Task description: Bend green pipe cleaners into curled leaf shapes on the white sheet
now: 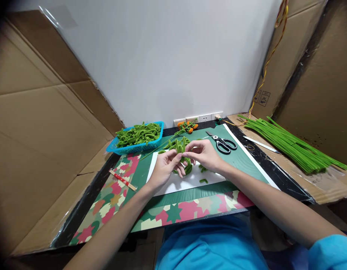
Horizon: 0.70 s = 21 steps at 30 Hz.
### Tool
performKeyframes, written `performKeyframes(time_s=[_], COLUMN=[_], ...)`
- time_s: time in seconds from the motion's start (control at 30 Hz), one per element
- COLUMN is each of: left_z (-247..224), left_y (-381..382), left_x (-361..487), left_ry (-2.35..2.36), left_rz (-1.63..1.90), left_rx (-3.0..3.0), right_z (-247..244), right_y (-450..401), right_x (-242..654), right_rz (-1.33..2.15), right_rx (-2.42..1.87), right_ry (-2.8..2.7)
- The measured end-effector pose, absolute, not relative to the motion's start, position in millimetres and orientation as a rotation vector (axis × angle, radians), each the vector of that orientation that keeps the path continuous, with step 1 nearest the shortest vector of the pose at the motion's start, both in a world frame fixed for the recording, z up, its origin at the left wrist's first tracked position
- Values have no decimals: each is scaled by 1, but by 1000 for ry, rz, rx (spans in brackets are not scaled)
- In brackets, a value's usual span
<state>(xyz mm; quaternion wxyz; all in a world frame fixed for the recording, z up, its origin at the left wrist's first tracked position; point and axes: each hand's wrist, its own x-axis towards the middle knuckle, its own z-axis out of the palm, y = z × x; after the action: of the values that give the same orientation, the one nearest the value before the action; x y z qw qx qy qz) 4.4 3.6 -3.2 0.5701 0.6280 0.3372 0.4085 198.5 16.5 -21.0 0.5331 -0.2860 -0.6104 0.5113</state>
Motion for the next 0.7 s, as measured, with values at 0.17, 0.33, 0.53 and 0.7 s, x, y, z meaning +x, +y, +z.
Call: performKeyframes(time_s=[0.17,0.33,0.53,0.7], left_z=[-6,-10,-8,-5], left_y=[4,5,4,0], left_x=[4,2,0,1], left_ry=[779,738,710,729], left_rz=[946,825,761,775], left_rx=[1482,1379,1343,1460], right_z=[-19,-17,-14,-13], right_y=[17,16,15,15], right_x=[201,201,202,202], right_rz=[1229,1288,1360,1418], right_rx=[-637,-621,-574,-549], right_ry=[-1442,-1416,-1403,-1413])
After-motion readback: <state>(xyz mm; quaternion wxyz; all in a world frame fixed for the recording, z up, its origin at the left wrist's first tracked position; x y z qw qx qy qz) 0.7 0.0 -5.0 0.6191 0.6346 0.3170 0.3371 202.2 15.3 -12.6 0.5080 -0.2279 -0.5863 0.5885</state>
